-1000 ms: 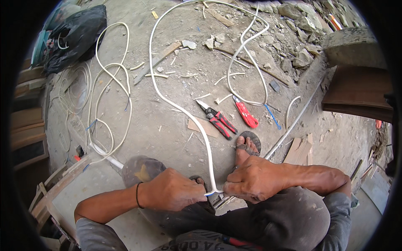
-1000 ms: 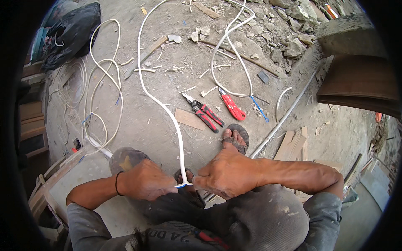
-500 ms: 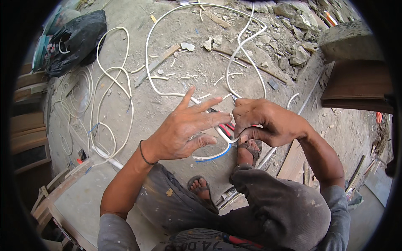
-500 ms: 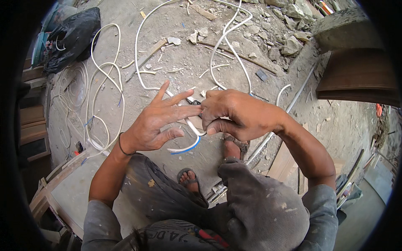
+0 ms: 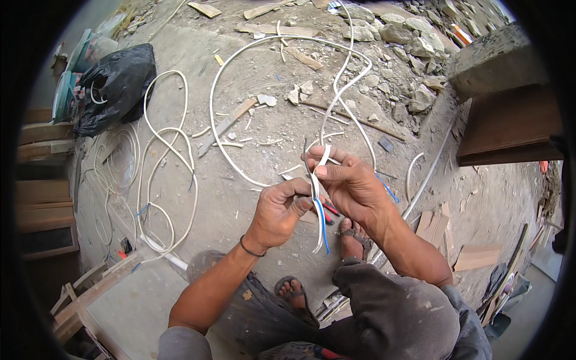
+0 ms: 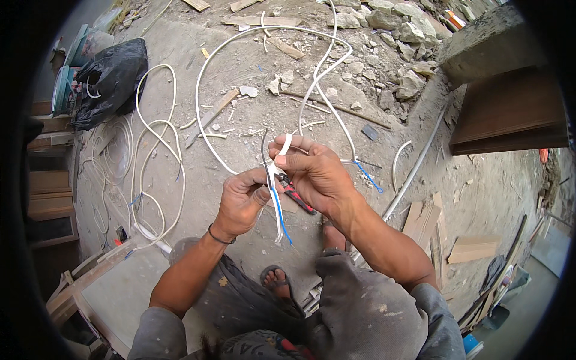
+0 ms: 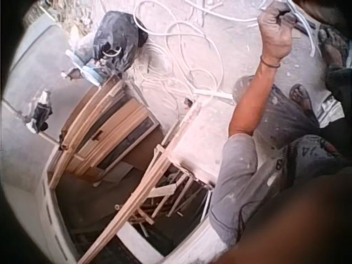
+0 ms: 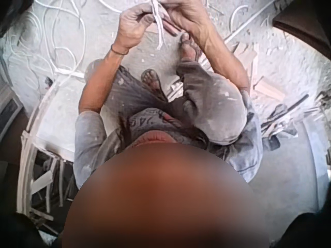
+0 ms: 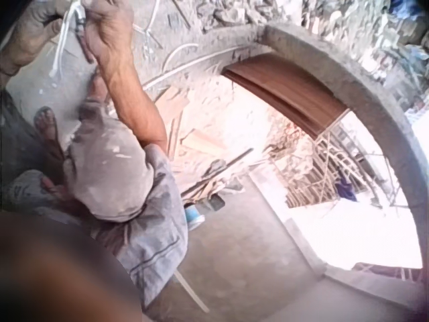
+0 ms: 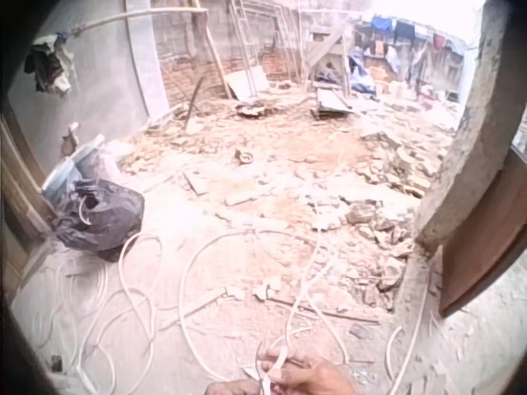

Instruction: The person strips the outer sheath of a white electrical cable using a utility knife, then uses pliers to cut and further strip the cable. The person separates the inner blue and black wires and prepares the ends for connection.

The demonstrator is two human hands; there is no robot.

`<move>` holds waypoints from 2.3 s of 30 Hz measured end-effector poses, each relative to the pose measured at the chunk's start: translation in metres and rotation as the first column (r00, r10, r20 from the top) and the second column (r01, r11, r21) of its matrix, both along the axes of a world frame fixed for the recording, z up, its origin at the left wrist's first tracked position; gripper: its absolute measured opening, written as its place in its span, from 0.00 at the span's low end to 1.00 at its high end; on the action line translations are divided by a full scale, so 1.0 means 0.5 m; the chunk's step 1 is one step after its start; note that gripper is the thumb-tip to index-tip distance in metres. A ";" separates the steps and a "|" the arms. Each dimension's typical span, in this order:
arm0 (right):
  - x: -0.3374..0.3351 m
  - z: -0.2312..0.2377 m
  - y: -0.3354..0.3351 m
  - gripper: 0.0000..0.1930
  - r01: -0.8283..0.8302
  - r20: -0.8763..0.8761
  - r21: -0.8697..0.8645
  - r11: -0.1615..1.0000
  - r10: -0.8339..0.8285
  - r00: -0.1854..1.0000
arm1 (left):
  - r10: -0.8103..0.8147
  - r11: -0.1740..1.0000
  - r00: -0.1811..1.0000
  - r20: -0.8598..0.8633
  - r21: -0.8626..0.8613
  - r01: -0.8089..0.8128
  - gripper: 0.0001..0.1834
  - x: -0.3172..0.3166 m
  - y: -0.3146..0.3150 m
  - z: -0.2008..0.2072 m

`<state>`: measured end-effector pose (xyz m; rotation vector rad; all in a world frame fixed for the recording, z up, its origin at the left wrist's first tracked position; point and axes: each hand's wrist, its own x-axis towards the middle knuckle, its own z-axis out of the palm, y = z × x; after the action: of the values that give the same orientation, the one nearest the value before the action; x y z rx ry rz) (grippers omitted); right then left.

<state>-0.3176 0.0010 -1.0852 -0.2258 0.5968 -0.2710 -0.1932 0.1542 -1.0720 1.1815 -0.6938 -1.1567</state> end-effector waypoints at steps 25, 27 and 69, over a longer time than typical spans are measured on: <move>-0.079 -0.082 -0.071 0.20 -0.280 -0.282 -0.959 -0.043 0.037 0.959 | -0.081 0.978 0.974 -0.211 0.171 0.118 0.25 0.053 -0.052 -0.024; -0.099 -0.110 -0.069 0.15 -0.561 -0.555 -0.826 -0.052 -0.094 0.827 | -0.111 0.972 0.985 -0.132 0.190 0.135 0.26 0.068 -0.051 -0.018; -0.048 0.052 0.027 0.10 -0.222 -0.305 -0.673 0.705 0.009 0.952 | 0.031 0.994 0.996 0.084 0.098 -0.039 0.11 0.077 -0.064 -0.053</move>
<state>-0.3418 0.0143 -1.0590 -1.0666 0.7383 -0.3388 -0.1547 0.1222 -1.0983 1.3267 -0.6807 -1.1291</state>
